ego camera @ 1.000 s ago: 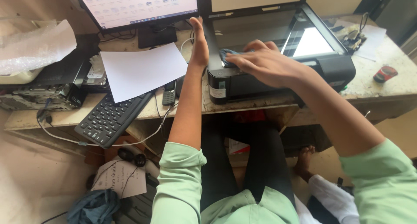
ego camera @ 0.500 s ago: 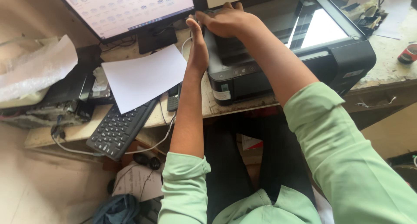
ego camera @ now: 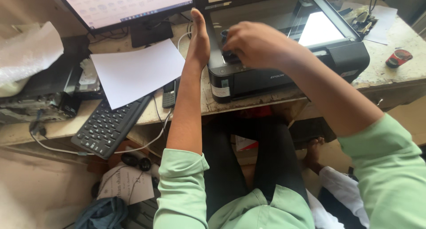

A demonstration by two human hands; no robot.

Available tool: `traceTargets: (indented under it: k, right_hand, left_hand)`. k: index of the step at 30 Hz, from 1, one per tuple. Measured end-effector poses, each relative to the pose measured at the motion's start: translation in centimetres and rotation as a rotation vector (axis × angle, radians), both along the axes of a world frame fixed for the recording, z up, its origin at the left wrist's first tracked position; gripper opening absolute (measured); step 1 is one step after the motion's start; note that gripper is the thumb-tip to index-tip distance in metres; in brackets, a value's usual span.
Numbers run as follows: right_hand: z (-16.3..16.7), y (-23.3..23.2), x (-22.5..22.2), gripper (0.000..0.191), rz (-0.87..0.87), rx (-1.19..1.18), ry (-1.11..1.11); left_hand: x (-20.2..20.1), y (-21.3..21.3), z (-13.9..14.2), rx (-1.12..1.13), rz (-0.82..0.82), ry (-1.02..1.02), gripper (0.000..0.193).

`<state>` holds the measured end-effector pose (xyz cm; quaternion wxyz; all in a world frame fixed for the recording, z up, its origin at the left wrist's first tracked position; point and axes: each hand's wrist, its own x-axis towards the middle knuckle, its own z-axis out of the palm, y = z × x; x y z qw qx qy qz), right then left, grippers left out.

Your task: The person wipes the exterior and interior surfaces of an Epson printer with a blue cloth. They open the scanner lid, remove a sheet of paper, and wipe the glass and internal components before closing the lid and wiping the top and sides.

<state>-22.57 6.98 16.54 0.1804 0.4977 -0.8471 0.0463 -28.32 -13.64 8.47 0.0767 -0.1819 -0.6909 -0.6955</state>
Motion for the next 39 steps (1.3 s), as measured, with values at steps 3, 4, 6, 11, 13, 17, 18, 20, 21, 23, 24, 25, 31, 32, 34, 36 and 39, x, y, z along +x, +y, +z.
traceTargets:
  k: [3, 4, 6, 11, 13, 17, 18, 20, 21, 23, 24, 25, 31, 32, 34, 36, 39]
  right_hand:
    - [0.0, 1.0, 3.6, 0.041, 0.003, 0.007, -0.174]
    - [0.0, 1.2, 4.5, 0.05, -0.014, 0.02, -0.247]
    - [-0.4, 1.2, 5.6, 0.061, -0.097, 0.014, -0.272]
    - [-1.7, -1.1, 0.8, 0.066, -0.173, -0.004, -0.45]
    - [-1.8, -2.6, -3.3, 0.067, -0.23, 0.05, -0.474]
    - [-1.3, -6.8, -9.5, 0.073, -0.291, 0.107, -0.383]
    - [-1.2, -7.5, -10.3, 0.072, -0.349, 0.092, -0.402]
    - [-0.8, -8.4, -10.3, 0.071, -0.473, 0.067, -0.456]
    - [-0.9, -8.4, -10.3, 0.071, -0.437, 0.057, -0.453]
    - [-0.9, -7.6, -8.9, 0.072, -0.367, 0.041, -0.455]
    - [-0.8, -6.9, -7.8, 0.068, -0.347, 0.132, -0.466]
    - [-0.7, -5.8, -6.5, 0.066, -0.328, 0.221, -0.469]
    - [-1.3, 0.9, 4.5, 0.074, -0.192, 0.052, -0.393]
    - [-1.3, 2.0, 5.6, 0.075, -0.189, 0.047, -0.359]
    - [-1.4, 4.7, 6.7, 0.076, -0.176, 0.038, -0.293]
    - [-1.2, 7.3, 6.5, 0.073, -0.23, 0.015, -0.332]
    - [-0.4, 11.6, 5.7, 0.068, -0.346, -0.001, -0.336]
  left_hand:
    - [-0.1, 0.0, -0.2, -0.112, 0.226, 0.012, 0.126]
    - [-0.1, 0.0, -0.3, -0.113, 0.239, 0.006, 0.127]
    - [-0.3, -0.1, -0.3, -0.119, 0.242, 0.013, 0.128]
    - [-0.7, -0.2, -0.9, -0.029, 0.189, 0.037, 0.127]
    - [-0.5, -0.1, -1.0, 0.029, 0.174, 0.104, 0.126]
    - [0.4, -0.1, 0.0, -0.003, 0.16, 0.139, 0.125]
    - [0.6, -0.1, 0.3, -0.006, 0.161, 0.126, 0.125]
    - [0.9, 0.0, 0.8, -0.009, 0.157, 0.081, 0.127]
    - [0.9, 0.1, 0.9, -0.021, 0.142, 0.061, 0.127]
    - [0.9, 0.1, 1.0, -0.044, 0.11, 0.014, 0.128]
    - [0.8, 0.1, 0.9, -0.039, 0.111, 0.039, 0.128]
    - [0.6, 0.1, 0.9, -0.034, 0.109, 0.071, 0.128]
    - [0.4, 0.1, 0.7, -0.06, 0.125, 0.047, 0.128]
    - [0.7, 0.2, 0.7, -0.094, 0.141, 0.019, 0.127]
    - [1.2, 0.2, 0.8, -0.127, 0.134, -0.031, 0.126]
    - [1.5, 0.2, 1.0, -0.202, 0.168, -0.047, 0.125]
    - [1.5, 0.2, 1.3, -0.301, 0.246, -0.032, 0.124]
